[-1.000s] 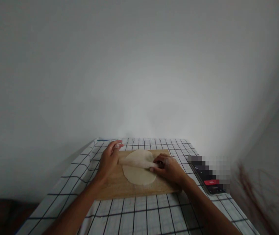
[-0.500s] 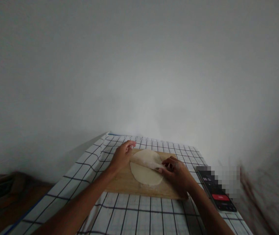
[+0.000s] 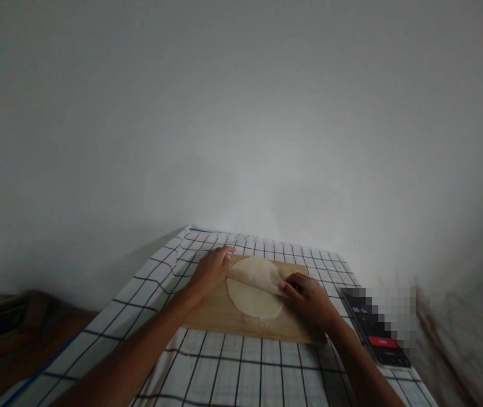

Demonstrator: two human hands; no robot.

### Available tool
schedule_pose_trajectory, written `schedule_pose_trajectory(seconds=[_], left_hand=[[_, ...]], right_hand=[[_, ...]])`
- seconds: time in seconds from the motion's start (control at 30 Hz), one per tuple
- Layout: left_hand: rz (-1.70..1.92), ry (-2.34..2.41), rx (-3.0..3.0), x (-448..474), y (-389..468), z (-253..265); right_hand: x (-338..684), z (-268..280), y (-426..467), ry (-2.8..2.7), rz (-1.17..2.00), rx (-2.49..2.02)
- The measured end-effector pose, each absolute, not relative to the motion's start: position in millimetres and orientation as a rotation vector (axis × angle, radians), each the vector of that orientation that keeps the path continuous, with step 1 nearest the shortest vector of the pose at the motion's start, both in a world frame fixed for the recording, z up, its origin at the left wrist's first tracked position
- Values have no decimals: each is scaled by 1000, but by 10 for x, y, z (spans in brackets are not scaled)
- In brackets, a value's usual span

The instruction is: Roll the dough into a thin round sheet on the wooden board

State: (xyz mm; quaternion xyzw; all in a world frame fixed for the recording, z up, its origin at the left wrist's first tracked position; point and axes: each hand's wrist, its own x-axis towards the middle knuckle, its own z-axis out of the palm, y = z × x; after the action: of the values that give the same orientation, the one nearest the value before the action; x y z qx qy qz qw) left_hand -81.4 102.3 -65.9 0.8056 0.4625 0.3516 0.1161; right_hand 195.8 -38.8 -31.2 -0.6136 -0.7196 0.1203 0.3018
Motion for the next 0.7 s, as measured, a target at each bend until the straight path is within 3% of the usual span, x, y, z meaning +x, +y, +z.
schedule_pose_trajectory(seconds=[0.33,0.53,0.7], left_hand=[[1101,1175,2449,-742,861,-536],[777,1146,2829,-567,637,-523],[714,1249,2950,-512,713,-605]], right_hand=[[1914,-273,-434,-1915,331,-1653],[1863,-334,-407,-1875,224,-1644],[1847,-380,-359,-1819,42,-1670]])
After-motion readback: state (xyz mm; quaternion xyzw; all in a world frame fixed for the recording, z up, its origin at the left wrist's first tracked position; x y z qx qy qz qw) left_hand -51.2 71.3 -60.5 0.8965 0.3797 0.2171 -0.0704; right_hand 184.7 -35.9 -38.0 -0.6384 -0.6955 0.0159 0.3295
